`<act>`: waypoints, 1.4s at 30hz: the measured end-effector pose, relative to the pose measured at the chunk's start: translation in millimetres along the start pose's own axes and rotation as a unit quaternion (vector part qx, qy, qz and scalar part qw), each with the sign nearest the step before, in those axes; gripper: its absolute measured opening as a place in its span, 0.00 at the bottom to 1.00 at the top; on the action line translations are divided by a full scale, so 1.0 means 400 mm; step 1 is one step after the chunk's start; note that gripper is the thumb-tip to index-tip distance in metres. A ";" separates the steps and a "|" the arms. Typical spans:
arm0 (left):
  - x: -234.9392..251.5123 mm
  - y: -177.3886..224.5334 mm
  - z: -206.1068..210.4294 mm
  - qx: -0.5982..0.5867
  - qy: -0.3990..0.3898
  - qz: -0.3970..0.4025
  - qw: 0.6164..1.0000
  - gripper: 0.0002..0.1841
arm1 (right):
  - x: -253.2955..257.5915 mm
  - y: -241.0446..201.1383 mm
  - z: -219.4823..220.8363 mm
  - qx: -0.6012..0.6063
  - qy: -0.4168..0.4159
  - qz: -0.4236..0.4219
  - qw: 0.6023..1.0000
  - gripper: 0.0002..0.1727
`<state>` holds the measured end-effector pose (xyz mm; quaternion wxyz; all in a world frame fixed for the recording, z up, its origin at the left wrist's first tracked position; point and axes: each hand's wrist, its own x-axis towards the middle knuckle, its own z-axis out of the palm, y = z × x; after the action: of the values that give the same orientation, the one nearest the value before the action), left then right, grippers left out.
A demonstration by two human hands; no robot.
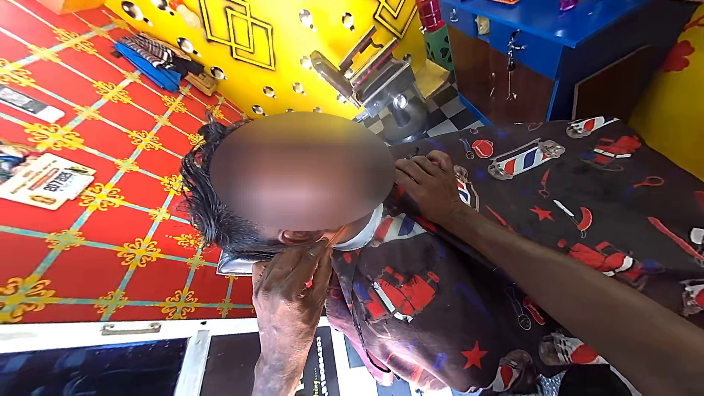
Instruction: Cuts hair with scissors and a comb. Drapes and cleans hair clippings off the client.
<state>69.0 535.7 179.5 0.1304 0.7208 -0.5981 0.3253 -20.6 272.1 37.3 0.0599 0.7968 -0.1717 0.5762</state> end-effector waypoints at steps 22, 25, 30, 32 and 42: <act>-0.010 0.002 0.001 -0.071 0.101 0.009 0.992 0.09 | -0.012 -0.017 -0.028 0.101 -0.005 0.169 0.981 0.12; -0.014 0.015 0.000 -0.030 0.090 0.000 0.996 0.09 | -0.020 -0.028 -0.070 0.241 -0.034 0.372 0.896 0.16; -0.028 0.015 0.013 -0.007 -0.023 -0.009 1.000 0.11 | -0.005 -0.095 -0.186 0.464 -0.057 0.506 0.725 0.13; -0.032 0.008 0.000 -0.049 -0.002 0.002 0.999 0.10 | 0.015 -0.147 -0.230 0.575 -0.047 0.546 0.608 0.14; -0.108 0.015 -0.071 -0.066 0.252 -0.173 0.950 0.13 | 0.015 -0.308 -0.211 0.782 -0.247 0.503 0.274 0.13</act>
<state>51.3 584.1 172.7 0.3780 0.6976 -0.4322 0.4285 -52.5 410.8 83.4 -0.9387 0.3211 -0.0121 0.1252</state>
